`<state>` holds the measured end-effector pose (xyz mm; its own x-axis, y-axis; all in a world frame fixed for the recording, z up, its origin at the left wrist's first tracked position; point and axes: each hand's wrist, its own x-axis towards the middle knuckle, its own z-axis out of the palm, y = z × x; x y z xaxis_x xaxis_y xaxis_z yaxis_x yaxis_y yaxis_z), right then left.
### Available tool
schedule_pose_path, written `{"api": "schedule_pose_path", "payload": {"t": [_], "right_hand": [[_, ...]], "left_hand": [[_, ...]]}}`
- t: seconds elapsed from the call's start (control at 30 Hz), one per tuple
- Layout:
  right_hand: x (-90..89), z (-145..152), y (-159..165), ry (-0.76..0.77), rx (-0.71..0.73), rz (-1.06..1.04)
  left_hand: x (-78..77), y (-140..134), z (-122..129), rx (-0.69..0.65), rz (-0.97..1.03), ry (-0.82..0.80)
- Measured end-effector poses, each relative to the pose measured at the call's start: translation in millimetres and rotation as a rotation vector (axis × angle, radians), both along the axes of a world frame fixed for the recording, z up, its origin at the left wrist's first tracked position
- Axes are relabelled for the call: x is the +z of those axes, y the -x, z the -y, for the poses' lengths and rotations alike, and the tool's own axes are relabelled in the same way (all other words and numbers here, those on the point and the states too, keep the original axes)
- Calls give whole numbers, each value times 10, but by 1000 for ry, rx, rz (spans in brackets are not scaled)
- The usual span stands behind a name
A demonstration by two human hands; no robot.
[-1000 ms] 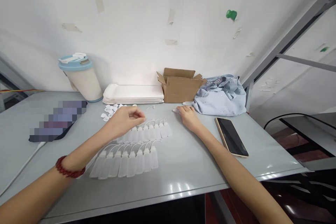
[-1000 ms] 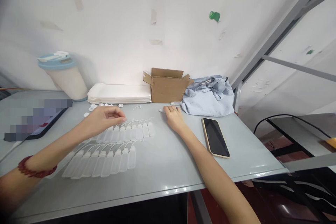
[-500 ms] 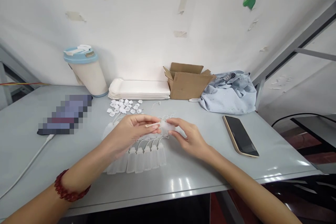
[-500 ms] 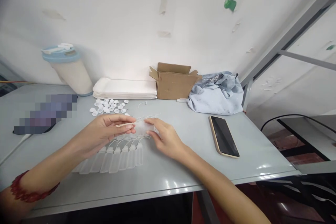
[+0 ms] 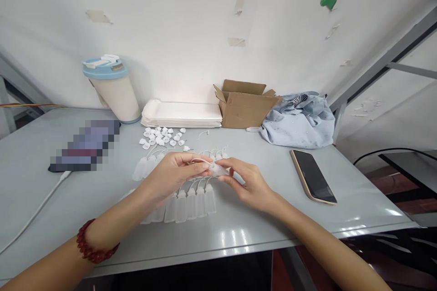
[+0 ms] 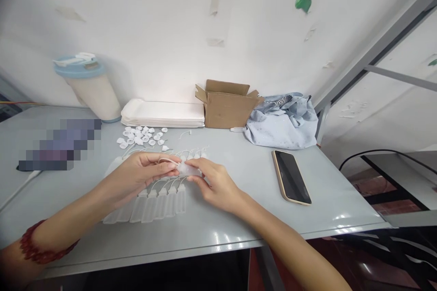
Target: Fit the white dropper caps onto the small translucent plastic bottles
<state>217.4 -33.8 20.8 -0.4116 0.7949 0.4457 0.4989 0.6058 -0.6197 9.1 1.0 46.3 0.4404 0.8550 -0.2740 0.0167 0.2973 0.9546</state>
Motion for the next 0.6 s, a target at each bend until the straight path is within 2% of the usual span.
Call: {"api": "schedule_pose_path", "payload": {"t": [0.13,0.23,0.43,0.6], "right_hand": [[10,0,-2,-8,10,-10],[0,-5,-4,-19,25,1],[-76,-39,-16,-211,38,59],[-99,-39,-13,-281,33,136]], "left_hand": [[-21,0,18,-30,-7,-43],[-17,-7,34,-66,-50,-138],[1,-66,92,-70,-283,-546],[-90,-83,144,-75,-491,-891]]}}
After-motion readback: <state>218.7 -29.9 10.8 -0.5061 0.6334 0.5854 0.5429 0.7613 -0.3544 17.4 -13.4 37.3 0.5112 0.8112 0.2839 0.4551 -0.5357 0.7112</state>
